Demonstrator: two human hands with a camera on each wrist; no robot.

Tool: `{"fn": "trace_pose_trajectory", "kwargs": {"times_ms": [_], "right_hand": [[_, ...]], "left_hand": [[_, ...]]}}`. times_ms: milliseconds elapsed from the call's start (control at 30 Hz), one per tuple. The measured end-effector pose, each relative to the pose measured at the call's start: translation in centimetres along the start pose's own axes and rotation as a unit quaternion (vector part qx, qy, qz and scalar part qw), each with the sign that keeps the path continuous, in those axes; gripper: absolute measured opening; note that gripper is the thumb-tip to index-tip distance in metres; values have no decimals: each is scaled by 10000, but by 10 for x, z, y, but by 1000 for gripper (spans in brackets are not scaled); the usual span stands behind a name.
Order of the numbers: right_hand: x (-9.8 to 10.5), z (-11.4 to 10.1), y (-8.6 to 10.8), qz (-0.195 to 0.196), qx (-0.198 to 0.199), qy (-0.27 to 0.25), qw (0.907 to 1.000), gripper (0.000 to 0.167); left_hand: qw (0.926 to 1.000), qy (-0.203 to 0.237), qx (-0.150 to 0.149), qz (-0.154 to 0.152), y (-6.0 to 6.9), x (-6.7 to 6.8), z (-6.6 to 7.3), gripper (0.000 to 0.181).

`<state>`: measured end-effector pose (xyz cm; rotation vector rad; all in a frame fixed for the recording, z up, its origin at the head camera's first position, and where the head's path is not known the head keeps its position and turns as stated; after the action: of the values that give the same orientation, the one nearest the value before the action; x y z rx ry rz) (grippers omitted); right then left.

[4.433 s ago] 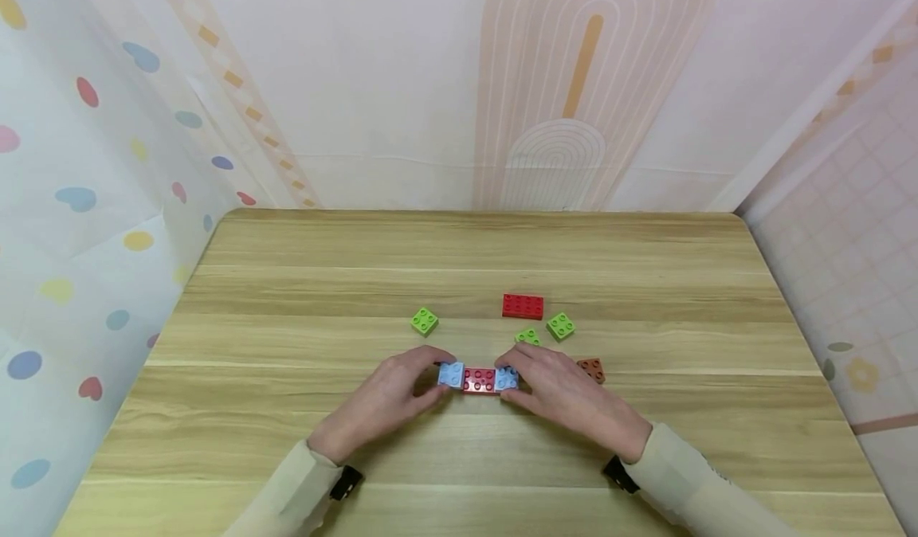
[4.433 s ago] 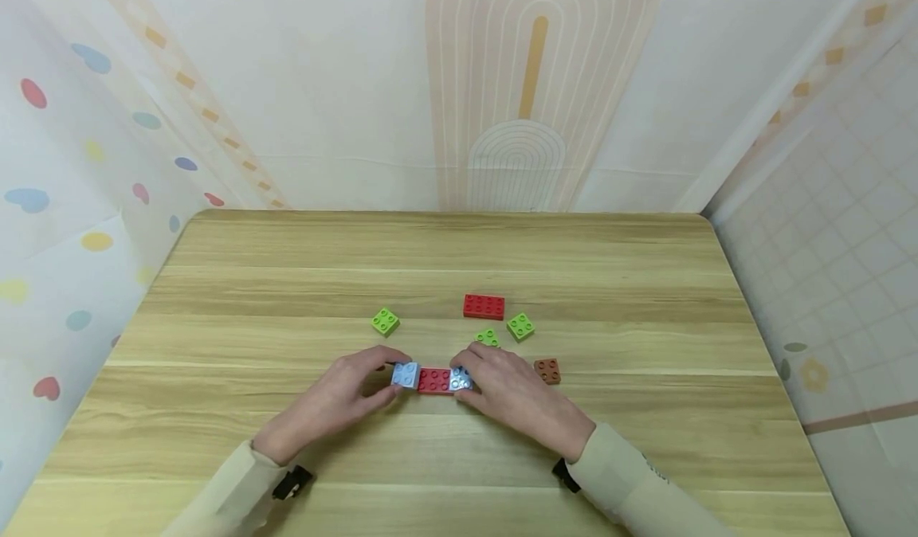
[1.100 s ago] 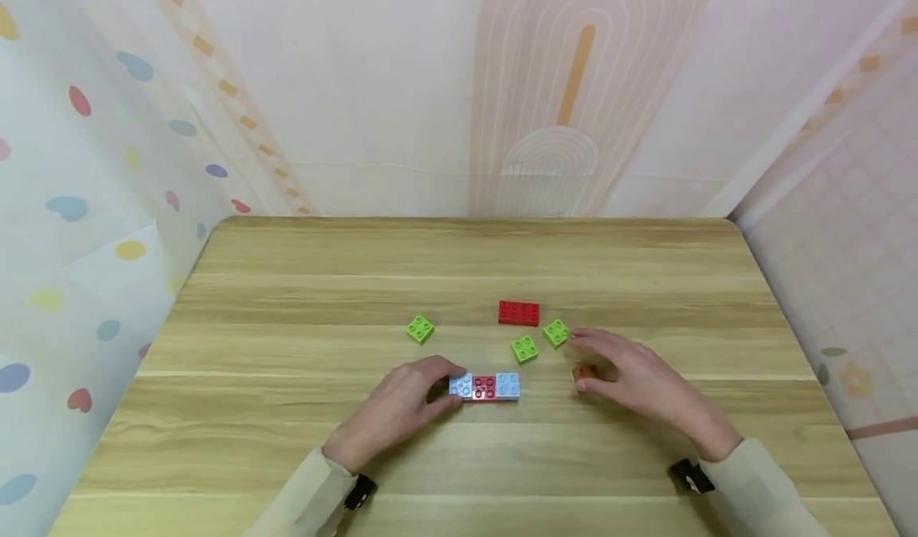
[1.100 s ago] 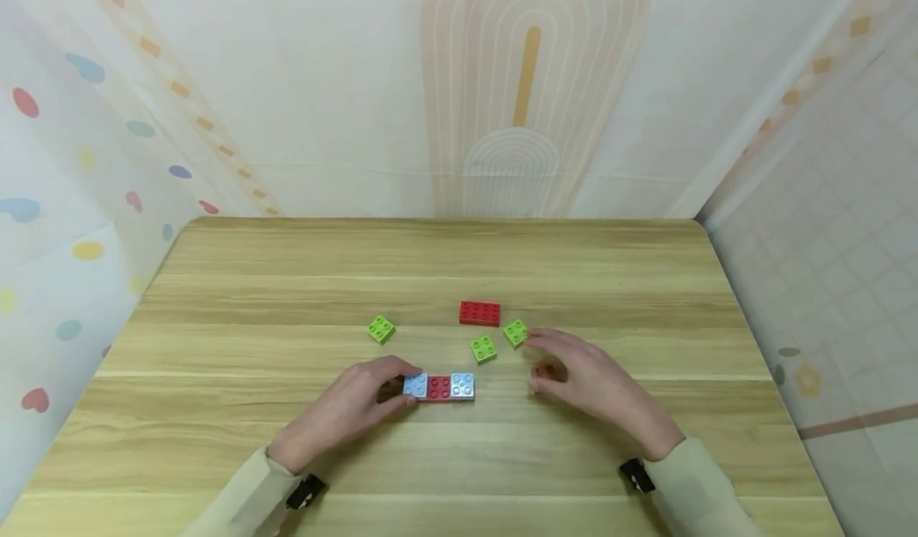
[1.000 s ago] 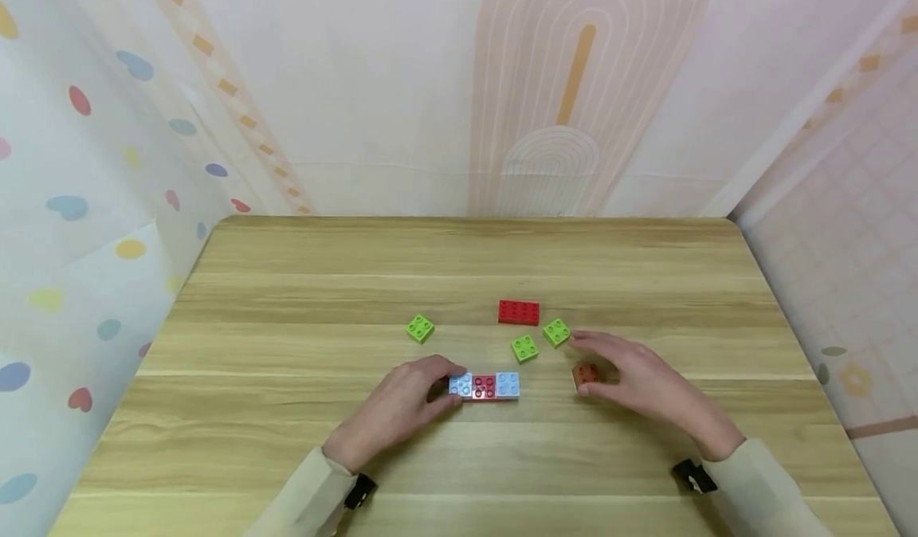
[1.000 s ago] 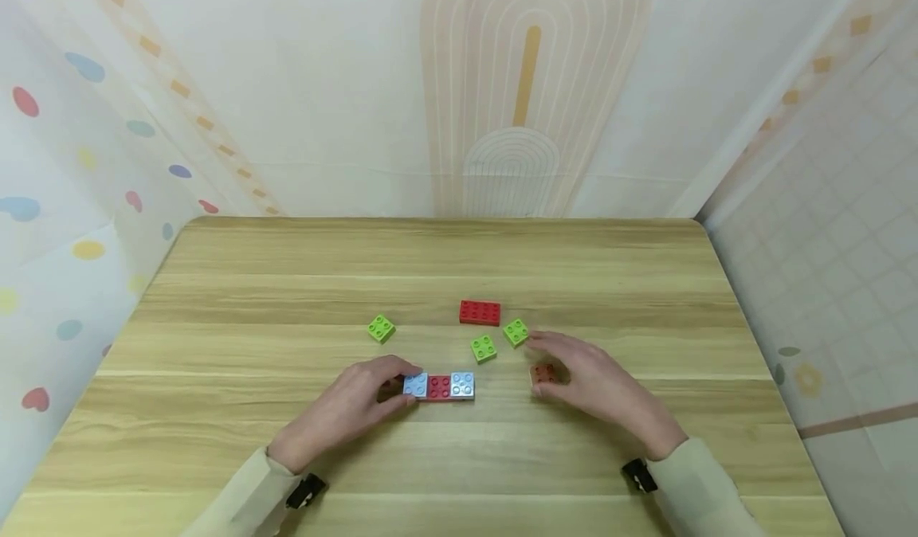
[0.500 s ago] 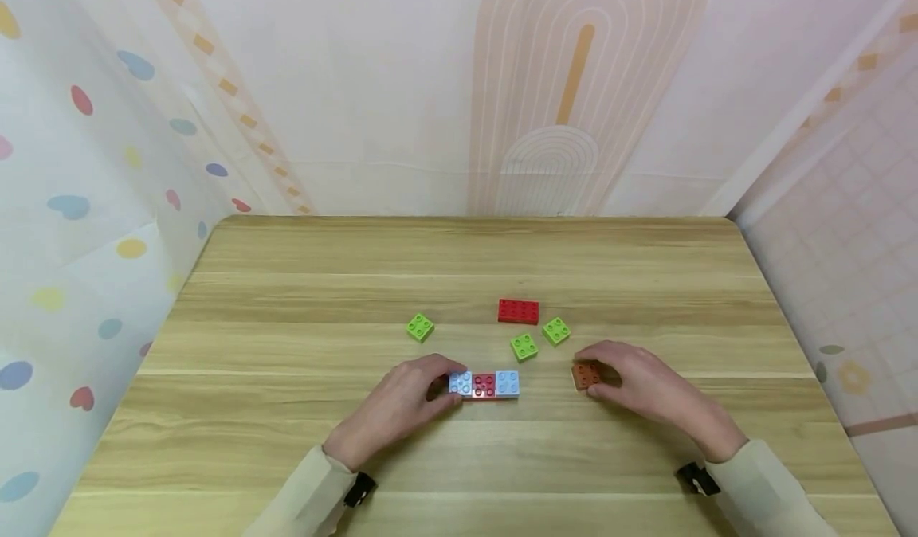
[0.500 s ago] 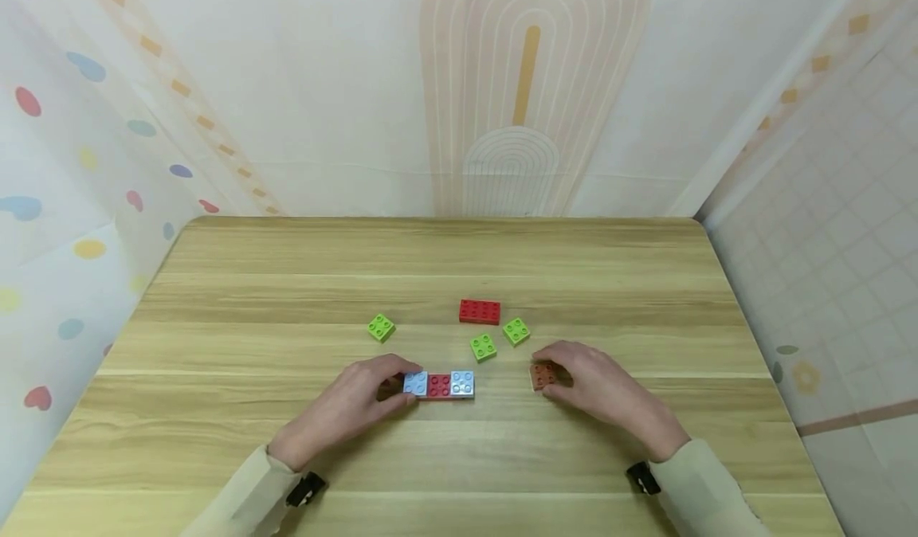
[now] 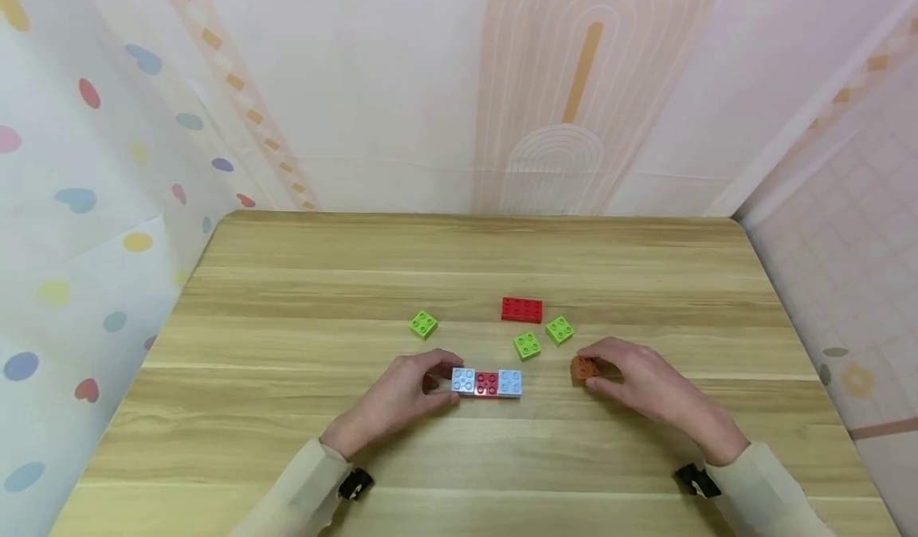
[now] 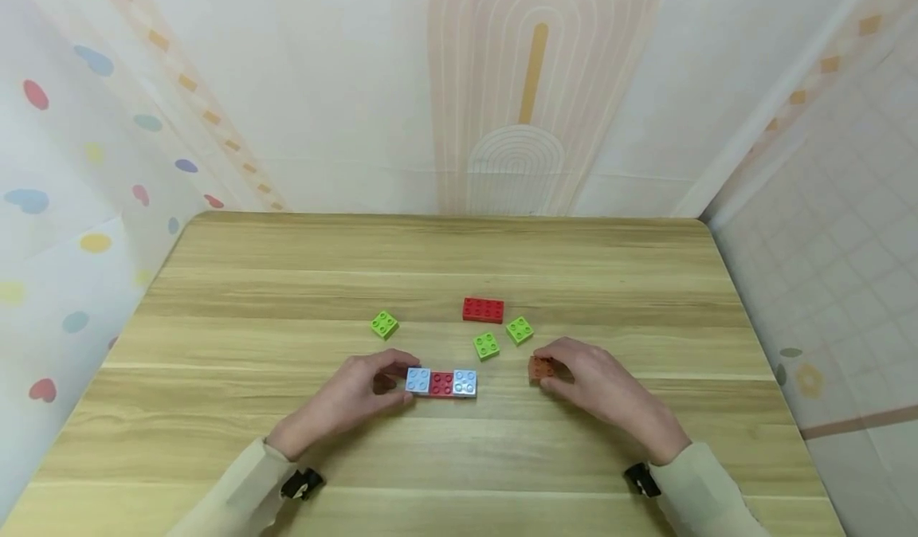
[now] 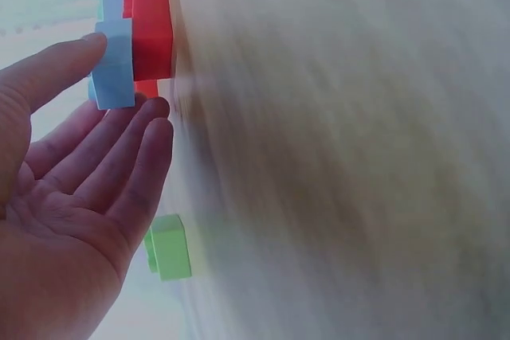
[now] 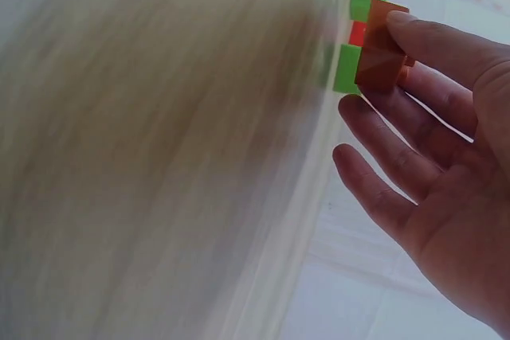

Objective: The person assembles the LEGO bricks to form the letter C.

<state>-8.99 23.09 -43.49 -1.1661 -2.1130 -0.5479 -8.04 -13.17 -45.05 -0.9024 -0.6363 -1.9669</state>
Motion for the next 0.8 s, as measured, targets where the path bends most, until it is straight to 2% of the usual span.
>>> {"fn": "trace_pose_trajectory", "kwargs": {"times_ms": [167,467,800], "right_hand": [[-1,-6,-1,294,219,3,9993,35],[-4,-21,-4,891,940,-241,9913,36],[-4,-39,-13,1093,1008,-350,9883,38]], "left_hand": [[10000,36,7,33,1,1,-2,36],[9999,103,111,-12,1,-1,-3,33],[9999,75,129,7,-2,-2,-1,34]]}}
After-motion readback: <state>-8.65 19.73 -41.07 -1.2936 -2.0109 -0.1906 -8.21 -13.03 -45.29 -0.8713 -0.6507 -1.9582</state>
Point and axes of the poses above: each hand's wrist, its own y-axis away from the middle knuckle, its own x-axis out of the back of the hand, z = x × y, the point moved 1 cm from there along -y, towards the middle knuckle, and after that the axes turned 13 degrees about -y, right-handed, at the moved point
